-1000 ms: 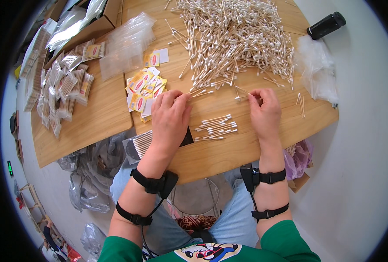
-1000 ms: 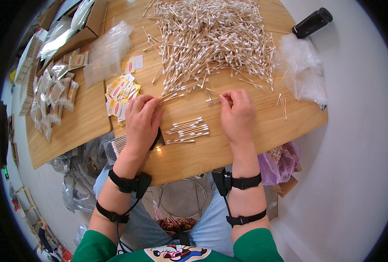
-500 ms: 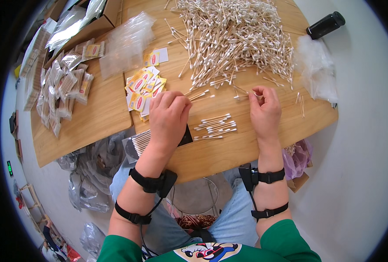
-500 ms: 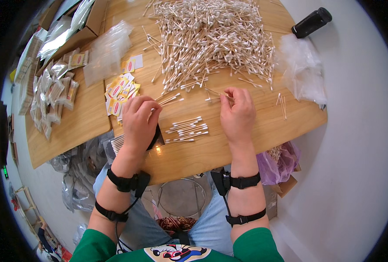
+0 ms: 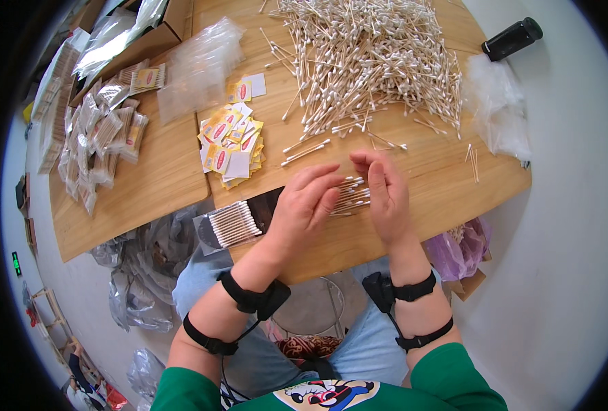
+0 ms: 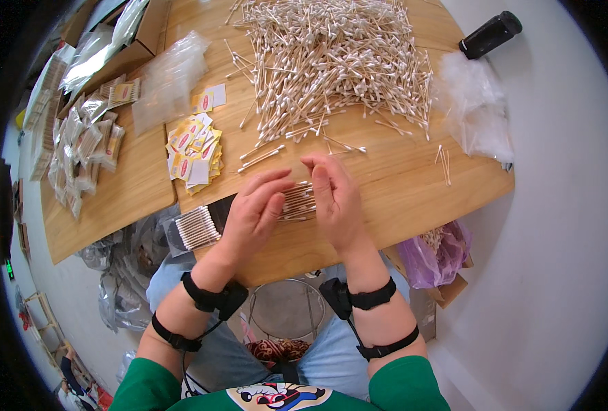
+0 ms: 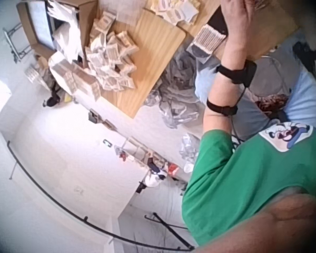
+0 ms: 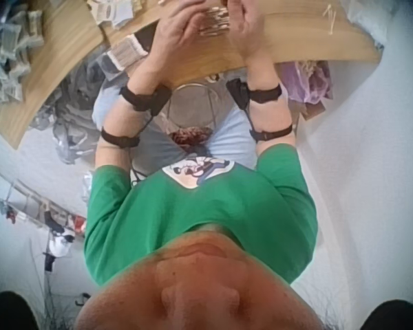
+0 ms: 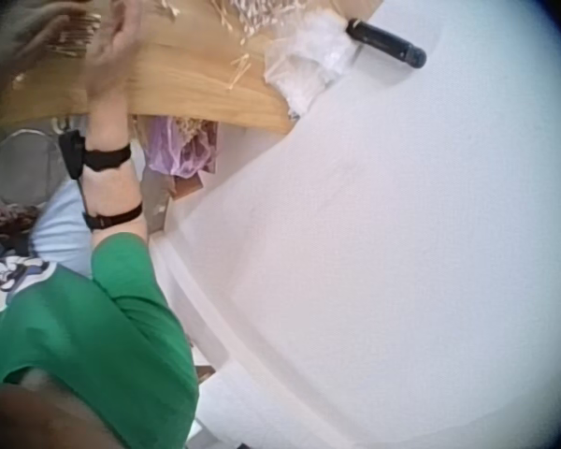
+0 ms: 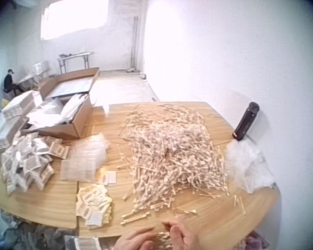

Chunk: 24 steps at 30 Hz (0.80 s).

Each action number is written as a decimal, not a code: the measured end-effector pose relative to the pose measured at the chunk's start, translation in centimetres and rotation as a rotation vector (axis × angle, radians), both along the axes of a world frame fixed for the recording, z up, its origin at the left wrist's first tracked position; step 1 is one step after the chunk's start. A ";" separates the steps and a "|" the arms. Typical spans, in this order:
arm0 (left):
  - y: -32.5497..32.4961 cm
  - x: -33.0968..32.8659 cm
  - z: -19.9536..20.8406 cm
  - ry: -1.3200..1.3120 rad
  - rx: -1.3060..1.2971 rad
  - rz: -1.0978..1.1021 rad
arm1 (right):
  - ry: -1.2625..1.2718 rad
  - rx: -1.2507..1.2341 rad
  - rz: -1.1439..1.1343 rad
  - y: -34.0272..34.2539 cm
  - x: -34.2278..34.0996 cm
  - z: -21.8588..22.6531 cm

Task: Sorting cotton swabs on a wooden table and placing them into small plastic bags with labels.

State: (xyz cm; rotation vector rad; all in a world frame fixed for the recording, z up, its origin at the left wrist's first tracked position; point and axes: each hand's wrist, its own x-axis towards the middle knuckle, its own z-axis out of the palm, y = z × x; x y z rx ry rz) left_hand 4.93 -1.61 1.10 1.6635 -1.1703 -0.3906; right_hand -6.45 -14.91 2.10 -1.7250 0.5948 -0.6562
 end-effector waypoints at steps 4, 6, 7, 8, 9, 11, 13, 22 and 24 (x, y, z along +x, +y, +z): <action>0.6 -1.2 0.5 0.465 -0.114 0.107 | -0.066 0.122 0.051 1.6 -0.3 0.6; 0.6 -1.6 0.5 0.600 -0.193 0.150 | -0.074 0.101 0.053 2.4 -0.2 0.4; 0.7 -1.7 0.6 0.639 -0.210 0.143 | -0.082 0.079 0.054 2.7 -0.1 0.3; 0.8 -1.9 0.6 0.678 -0.228 0.137 | -0.081 0.081 0.057 3.0 0.1 0.2; 0.8 -2.0 0.5 0.678 -0.226 0.141 | -0.091 0.090 0.050 3.2 0.2 0.2; 0.8 -2.1 0.2 0.701 -0.265 0.176 | -0.100 0.098 0.045 3.7 0.4 0.3; 0.8 -2.3 0.0 0.698 -0.280 0.190 | -0.058 0.127 0.068 4.0 0.4 0.4; 2.1 0.0 1.6 0.532 -0.039 -0.012 | -0.239 0.390 -0.039 4.0 0.7 -0.5; 3.0 1.2 2.6 0.258 0.154 -0.189 | -0.216 0.338 -0.052 3.3 0.6 -0.4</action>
